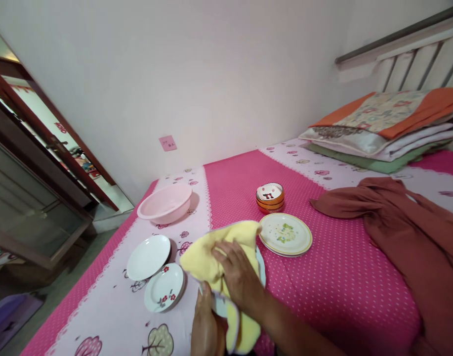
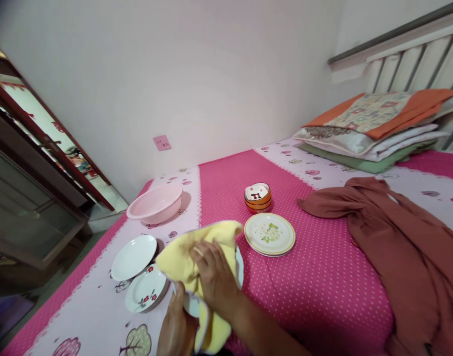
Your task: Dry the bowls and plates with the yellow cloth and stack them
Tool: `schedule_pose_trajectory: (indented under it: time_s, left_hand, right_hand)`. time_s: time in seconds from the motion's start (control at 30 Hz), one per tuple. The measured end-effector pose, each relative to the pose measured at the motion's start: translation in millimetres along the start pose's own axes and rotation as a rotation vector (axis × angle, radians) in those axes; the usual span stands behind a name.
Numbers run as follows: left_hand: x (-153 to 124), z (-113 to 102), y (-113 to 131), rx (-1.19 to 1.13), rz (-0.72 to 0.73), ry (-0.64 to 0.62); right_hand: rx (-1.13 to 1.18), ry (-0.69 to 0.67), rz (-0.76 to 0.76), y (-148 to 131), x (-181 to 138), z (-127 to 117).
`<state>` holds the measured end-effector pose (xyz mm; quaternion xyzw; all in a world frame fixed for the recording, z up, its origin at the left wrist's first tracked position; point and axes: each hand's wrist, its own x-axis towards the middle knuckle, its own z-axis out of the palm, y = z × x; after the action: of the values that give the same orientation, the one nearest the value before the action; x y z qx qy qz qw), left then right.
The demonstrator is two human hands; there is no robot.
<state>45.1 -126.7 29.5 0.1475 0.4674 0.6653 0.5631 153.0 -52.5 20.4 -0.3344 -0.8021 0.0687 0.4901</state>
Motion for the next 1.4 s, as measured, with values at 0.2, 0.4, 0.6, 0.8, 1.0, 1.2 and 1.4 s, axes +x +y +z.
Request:
schedule_pose_trajectory:
  time_s: [0.2, 0.4, 0.6, 0.8, 1.0, 1.2, 1.4]
  left_hand:
    - [-3, -10, 12, 0.136, -0.039, 0.032]
    - [0, -6, 31, 0.546, 0.099, -0.098]
    - [-5, 7, 39, 0.712, 0.294, -0.242]
    - [-7, 5, 59, 0.77, 0.301, -0.251]
    - [-9, 2, 61, 0.683, 0.229, -0.119]
    - [-10, 4, 50, 0.453, 0.265, 0.166]
    - [-12, 5, 37, 0.449, 0.255, 0.325]
  right_hand:
    - [0.287, 0.185, 0.486, 74, 15, -30]
    - [0.535, -0.077, 0.441, 41, 44, -92]
    - [0.229, -0.701, -0.007, 5, 71, -87]
    - [0.625, -0.785, 0.292, 33, 66, -79]
    - [1.039, -0.543, 0.612, 43, 36, -80]
    - [1.299, -0.096, 0.892, 19, 4, -58]
    - [1.316, 0.213, 1.072, -22, -26, -32]
